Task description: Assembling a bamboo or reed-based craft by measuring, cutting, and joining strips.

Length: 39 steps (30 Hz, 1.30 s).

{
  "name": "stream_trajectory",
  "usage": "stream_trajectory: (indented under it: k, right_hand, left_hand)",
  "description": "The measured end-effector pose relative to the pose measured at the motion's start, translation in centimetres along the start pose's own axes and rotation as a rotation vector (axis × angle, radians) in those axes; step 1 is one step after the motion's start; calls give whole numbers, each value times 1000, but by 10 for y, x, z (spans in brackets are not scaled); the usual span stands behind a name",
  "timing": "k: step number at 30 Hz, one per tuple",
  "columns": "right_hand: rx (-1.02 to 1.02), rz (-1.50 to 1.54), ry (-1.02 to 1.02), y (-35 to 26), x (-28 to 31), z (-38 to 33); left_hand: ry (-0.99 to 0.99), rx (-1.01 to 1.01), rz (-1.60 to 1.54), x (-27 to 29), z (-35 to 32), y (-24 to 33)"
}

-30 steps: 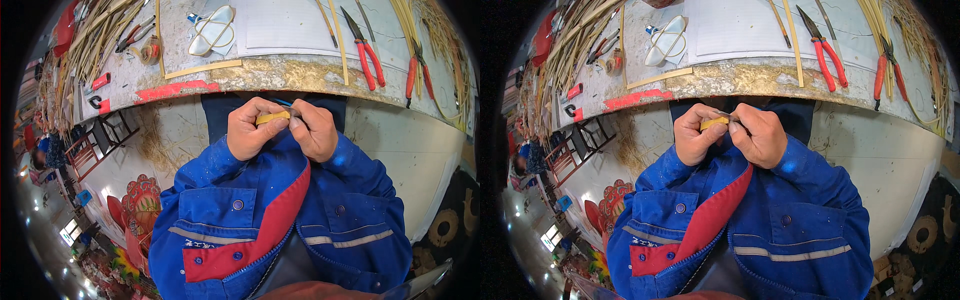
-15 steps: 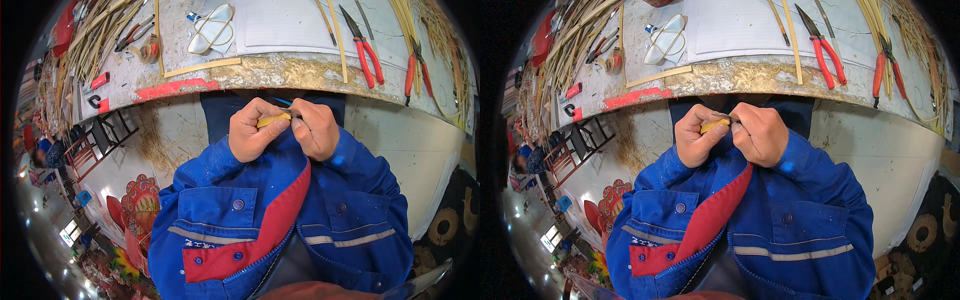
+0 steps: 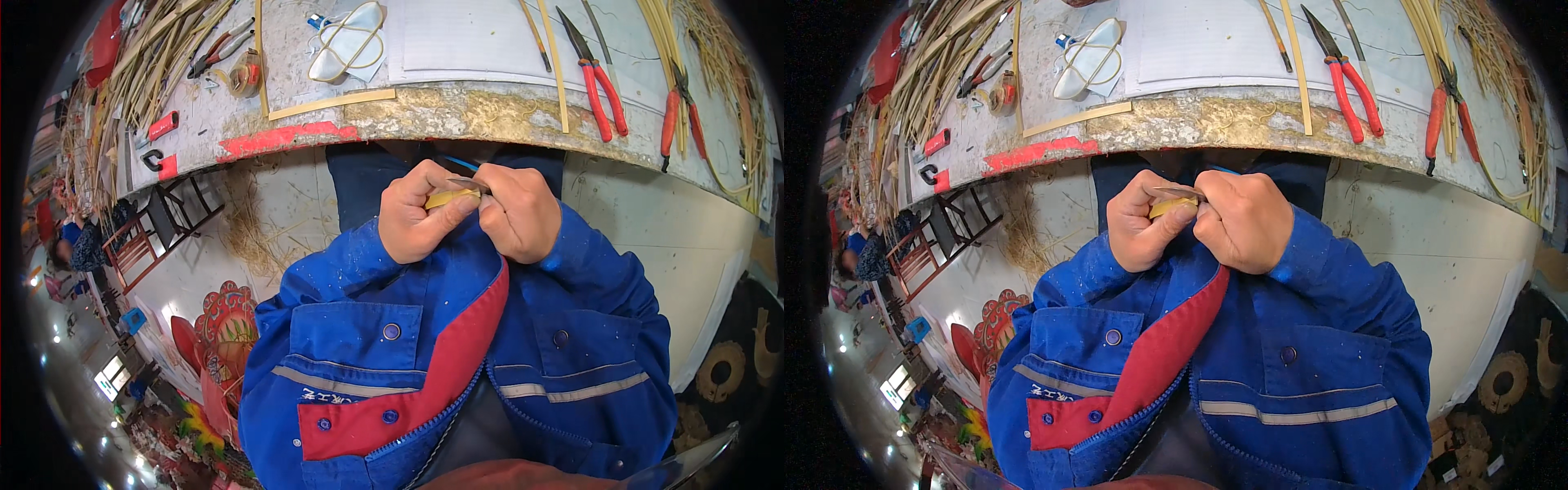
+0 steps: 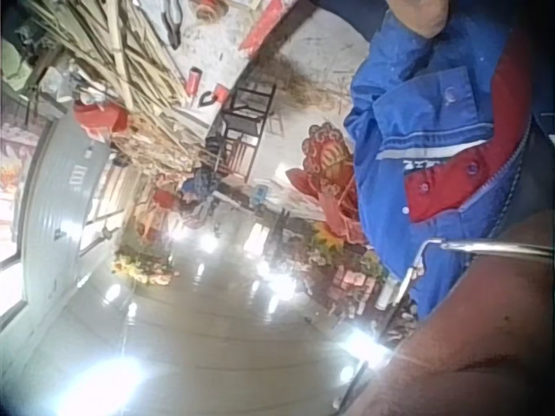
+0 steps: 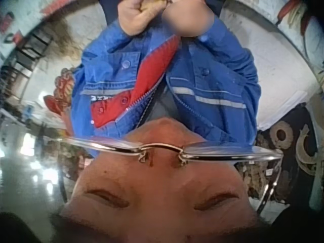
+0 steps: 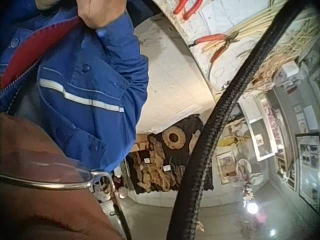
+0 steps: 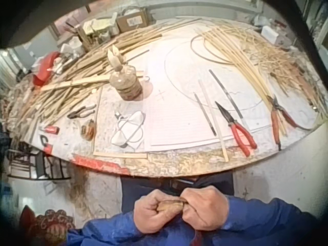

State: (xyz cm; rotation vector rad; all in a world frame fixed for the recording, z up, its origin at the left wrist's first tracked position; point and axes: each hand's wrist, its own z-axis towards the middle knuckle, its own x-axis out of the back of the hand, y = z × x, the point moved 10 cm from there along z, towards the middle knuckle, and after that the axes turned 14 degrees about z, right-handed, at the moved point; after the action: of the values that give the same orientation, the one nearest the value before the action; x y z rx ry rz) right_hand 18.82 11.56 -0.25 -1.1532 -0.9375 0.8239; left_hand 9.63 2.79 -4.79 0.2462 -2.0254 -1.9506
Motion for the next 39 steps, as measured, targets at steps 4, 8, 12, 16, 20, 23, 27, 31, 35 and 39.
stream_trajectory:
  k: [4, 8, 12, 16, 20, 23, 27, 31, 35, 39]
  right_hand:
    - [8, 84, 64, 3, 7, 7]
    - [-157, 332, 217, 25, 15, -3]
    - [-292, 478, 340, 38, 19, -10]
    - [-312, 524, 412, 41, 23, -14]
    - [-355, 496, 411, 52, 22, -18]
    - [-295, 357, 298, 45, 15, -10]
    - [-96, 112, 77, 29, -1, 1]
    - [-56, 101, 58, 31, -5, 0]
    - [-99, 94, 63, 36, -7, -2]
    - [-111, 62, 50, 39, -8, -1]
  left_hand:
    - [-8, 7, -48, 1, 10, 2]
    - [10, 31, -172, 5, 11, -2]
    - [91, 10, -234, 12, 10, -7]
    - [124, 4, -230, 12, 10, -4]
    - [143, 15, -206, 13, 12, -3]
    - [150, 13, -131, 17, 12, -3]
    - [119, 24, -87, 16, 13, -3]
    - [68, 81, -77, 13, 13, -13]
    - [68, 78, -91, 10, 14, -13]
    - [52, 128, -90, 10, 16, -16]
